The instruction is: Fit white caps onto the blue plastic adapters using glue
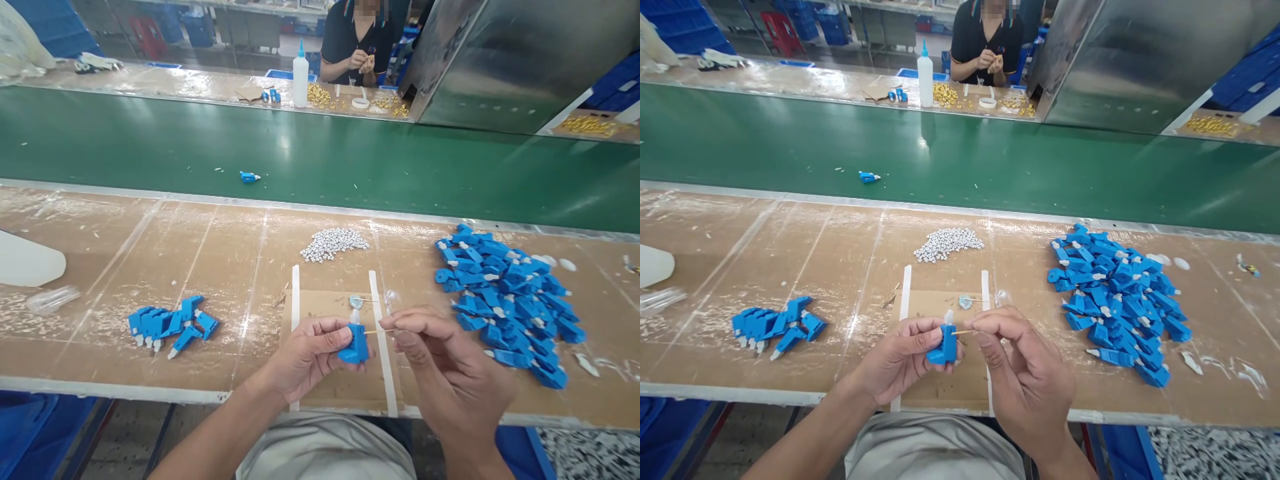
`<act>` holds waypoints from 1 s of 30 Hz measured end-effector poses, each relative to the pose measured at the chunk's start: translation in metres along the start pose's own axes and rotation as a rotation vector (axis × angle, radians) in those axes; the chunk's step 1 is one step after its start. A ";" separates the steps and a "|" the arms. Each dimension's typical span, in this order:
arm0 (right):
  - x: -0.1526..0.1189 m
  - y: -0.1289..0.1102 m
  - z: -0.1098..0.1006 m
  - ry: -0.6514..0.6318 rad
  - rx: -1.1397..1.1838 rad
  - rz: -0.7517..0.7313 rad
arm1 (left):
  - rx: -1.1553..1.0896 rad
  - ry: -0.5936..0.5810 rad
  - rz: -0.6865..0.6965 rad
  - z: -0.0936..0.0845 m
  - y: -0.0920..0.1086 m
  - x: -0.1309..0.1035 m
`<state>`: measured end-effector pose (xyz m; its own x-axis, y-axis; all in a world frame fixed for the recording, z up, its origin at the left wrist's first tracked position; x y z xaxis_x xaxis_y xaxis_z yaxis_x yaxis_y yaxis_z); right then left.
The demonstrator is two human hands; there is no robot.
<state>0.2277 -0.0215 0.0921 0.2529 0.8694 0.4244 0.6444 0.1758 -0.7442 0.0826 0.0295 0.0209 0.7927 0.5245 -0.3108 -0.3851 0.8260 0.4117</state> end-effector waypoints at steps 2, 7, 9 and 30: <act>-0.001 0.002 0.000 0.003 -0.013 -0.001 | -0.005 -0.003 0.001 0.000 0.000 0.000; -0.003 0.004 0.004 -0.033 -0.039 -0.026 | -0.030 0.010 0.006 0.000 -0.001 0.001; -0.003 0.004 0.007 -0.035 -0.022 -0.045 | -0.030 0.008 0.007 0.000 -0.002 0.001; -0.008 0.016 0.009 -0.005 0.101 0.059 | -0.005 0.051 0.104 -0.020 0.012 -0.007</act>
<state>0.2294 -0.0217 0.0717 0.2845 0.8818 0.3762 0.5527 0.1698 -0.8159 0.0632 0.0399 0.0110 0.7232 0.6174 -0.3094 -0.4666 0.7672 0.4400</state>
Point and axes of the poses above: each hand's wrist, its own x-axis towards the middle knuckle, its own z-axis out of the palm, y = z × x, the point moved 5 cm from there along x, towards the middle knuckle, and after that the axes turned 11 degrees about -x, right-handed, at the moved point
